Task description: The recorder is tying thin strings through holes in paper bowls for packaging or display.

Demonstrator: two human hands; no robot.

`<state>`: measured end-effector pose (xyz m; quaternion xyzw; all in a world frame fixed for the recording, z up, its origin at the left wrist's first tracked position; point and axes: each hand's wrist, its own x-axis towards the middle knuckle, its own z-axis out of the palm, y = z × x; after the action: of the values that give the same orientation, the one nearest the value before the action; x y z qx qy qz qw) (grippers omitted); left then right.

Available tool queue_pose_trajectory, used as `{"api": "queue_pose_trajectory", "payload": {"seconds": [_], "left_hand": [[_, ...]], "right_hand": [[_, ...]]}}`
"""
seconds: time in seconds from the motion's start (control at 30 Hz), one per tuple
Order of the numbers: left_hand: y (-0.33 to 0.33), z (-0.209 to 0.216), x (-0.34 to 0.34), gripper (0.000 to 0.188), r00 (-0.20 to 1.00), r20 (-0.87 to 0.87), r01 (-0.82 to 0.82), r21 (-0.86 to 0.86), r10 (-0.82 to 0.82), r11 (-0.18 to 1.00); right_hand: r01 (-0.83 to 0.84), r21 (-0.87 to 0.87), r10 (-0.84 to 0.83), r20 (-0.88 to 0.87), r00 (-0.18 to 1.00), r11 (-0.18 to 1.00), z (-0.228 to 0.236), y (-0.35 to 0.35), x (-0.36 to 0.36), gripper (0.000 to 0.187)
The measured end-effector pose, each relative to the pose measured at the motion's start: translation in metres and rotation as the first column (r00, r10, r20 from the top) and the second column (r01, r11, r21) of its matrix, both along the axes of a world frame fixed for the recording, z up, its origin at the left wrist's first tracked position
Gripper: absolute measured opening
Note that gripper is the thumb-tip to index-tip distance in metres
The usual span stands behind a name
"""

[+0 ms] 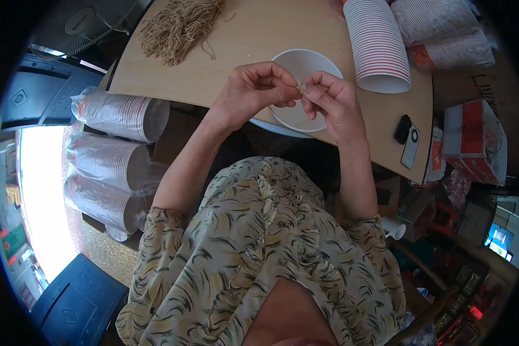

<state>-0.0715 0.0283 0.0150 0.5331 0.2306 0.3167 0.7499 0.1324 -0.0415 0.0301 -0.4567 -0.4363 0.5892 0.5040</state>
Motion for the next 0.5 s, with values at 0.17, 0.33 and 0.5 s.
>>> {"api": "queue_pose_trajectory", "payload": {"seconds": [0.17,0.33,0.5], "left_hand": [[0.001,-0.002,0.0,0.012,1.0,0.012,0.003,-0.012,-0.003,1.0],[0.002,-0.002,0.0,0.013,1.0,0.023,-0.001,-0.021,0.001,1.0],[0.003,-0.002,-0.001,0.013,1.0,0.027,0.014,-0.021,-0.014,1.0]], "right_hand": [[0.042,-0.028,-0.044,-0.063,0.997,0.999,0.0,-0.001,0.0,0.015],[0.083,-0.05,-0.086,-0.06,0.994,0.995,0.003,0.0,0.002,0.018],[0.033,-0.032,-0.032,0.027,0.999,0.999,0.01,0.002,-0.001,0.02]]}}
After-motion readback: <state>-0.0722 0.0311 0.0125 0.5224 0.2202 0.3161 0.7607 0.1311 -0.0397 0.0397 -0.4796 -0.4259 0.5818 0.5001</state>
